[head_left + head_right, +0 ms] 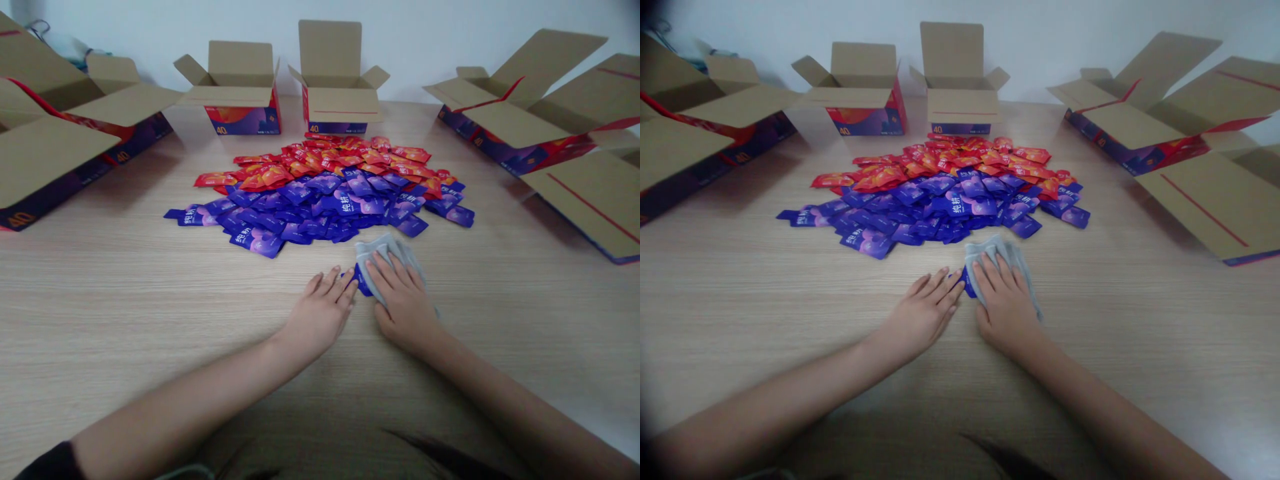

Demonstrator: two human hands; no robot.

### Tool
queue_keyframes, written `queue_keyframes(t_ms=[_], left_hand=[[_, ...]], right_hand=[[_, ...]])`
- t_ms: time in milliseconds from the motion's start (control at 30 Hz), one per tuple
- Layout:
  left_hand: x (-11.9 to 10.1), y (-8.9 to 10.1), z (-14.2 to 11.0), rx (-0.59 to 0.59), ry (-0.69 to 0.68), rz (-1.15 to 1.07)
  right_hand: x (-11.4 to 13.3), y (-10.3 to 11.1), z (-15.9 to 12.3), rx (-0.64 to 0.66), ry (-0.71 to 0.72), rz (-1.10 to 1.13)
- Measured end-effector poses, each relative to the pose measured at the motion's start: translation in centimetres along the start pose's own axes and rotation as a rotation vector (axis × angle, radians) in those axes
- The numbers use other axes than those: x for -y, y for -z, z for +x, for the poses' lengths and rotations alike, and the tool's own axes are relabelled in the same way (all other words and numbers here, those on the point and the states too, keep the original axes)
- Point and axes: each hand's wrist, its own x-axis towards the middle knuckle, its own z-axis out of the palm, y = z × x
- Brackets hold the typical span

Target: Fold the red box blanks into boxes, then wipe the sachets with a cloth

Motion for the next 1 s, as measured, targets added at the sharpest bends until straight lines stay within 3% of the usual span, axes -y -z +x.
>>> queue_keyframes(t_ms=[200,467,600,900,1000], left_hand=[[0.3,0.0,-0.1,0.003,-0.017,0.015],[0.6,-0.1,-0.2,0.014,-0.046,0.021],[0.4,0.1,-0.3,0.044,-0.049,0.027],[0.2,0.0,-0.3,0.048,-0.034,0.037],[0.4,-0.2,-0.4,0.016,-0.027,0.021]], right_hand=[[1.2,-0.1,1.4,0.050,0.067,0.046],[-3.0,0.1,-1.4,0.001,-0.070,-0.008],[-3.8,0.0,-1.8,-0.018,-0.081,-0.016],[1.1,0.0,1.4,0.035,0.021,-0.003],[1.4,-0.1,1.8,0.039,0.038,0.010]])
